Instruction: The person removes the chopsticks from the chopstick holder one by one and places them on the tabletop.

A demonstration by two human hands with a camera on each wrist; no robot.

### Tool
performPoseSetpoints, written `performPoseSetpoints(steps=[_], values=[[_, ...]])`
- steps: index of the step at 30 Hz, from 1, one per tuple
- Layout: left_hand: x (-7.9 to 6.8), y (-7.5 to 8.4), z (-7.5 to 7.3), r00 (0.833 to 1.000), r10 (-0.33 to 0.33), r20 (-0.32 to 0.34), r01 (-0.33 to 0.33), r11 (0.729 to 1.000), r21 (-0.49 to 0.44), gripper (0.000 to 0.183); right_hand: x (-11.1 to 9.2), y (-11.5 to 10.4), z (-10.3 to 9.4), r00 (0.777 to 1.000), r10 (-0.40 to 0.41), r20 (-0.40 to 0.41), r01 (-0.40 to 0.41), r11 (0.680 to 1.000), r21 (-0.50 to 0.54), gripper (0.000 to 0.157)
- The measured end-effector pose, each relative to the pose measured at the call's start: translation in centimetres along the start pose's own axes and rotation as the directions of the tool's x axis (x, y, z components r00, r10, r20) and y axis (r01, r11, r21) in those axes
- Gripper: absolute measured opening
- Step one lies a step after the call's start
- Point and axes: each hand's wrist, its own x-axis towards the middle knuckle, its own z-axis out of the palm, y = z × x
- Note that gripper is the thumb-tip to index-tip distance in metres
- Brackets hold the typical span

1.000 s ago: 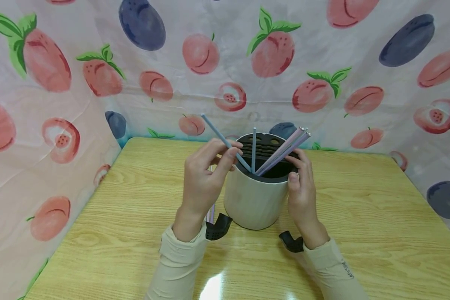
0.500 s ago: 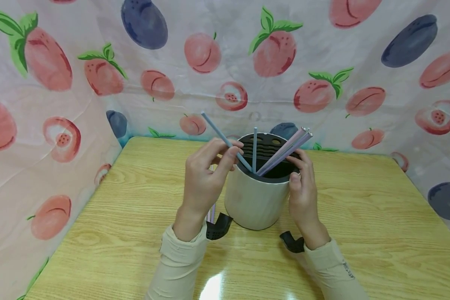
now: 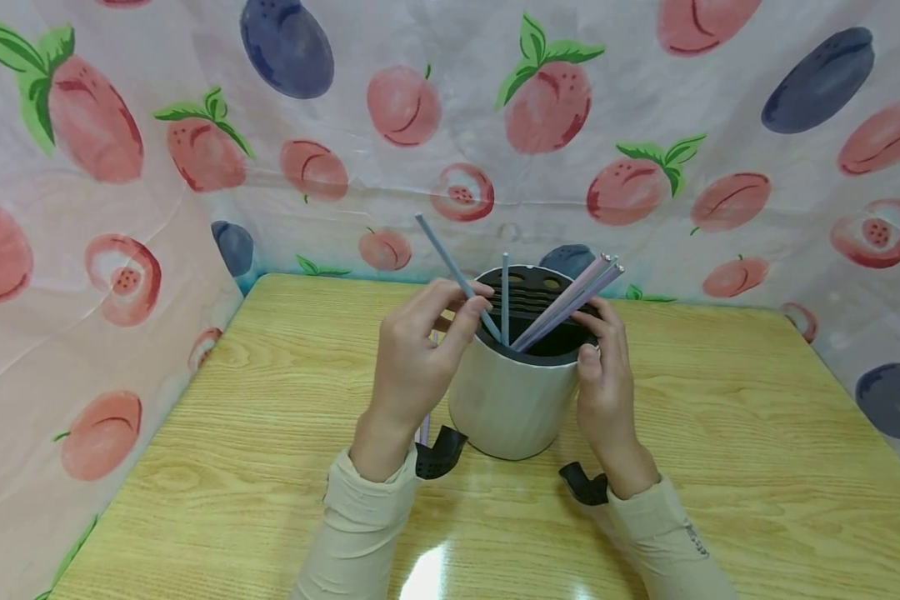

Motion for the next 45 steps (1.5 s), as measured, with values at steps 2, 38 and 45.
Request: performPoseSetpoints(steps=[2,38,45], values=[[0.0,0.0,0.0,1.000,0.005,-0.010,-0.005,1.000,0.011,0.009,0.0,-0.1,0.0,1.000,-0.004,-0.003,0.004,1.000,0.003,0.049],[0.0,-2.5,-3.5,0.950,-0.194,-0.246,0.189,0.981,-0.045,0.019,0.1,-0.5,0.1,1.000,-0.006,-0.011,0.007,1.000,0.028,0.055],[-1.5,-6.6,-2.6,0.936,-0.331,-0.117,0.351,0.881,0.316,0.023,0.1,-0.5,0.0,1.000,-0.002,-0.010,0.002,1.000,0.026,0.054]])
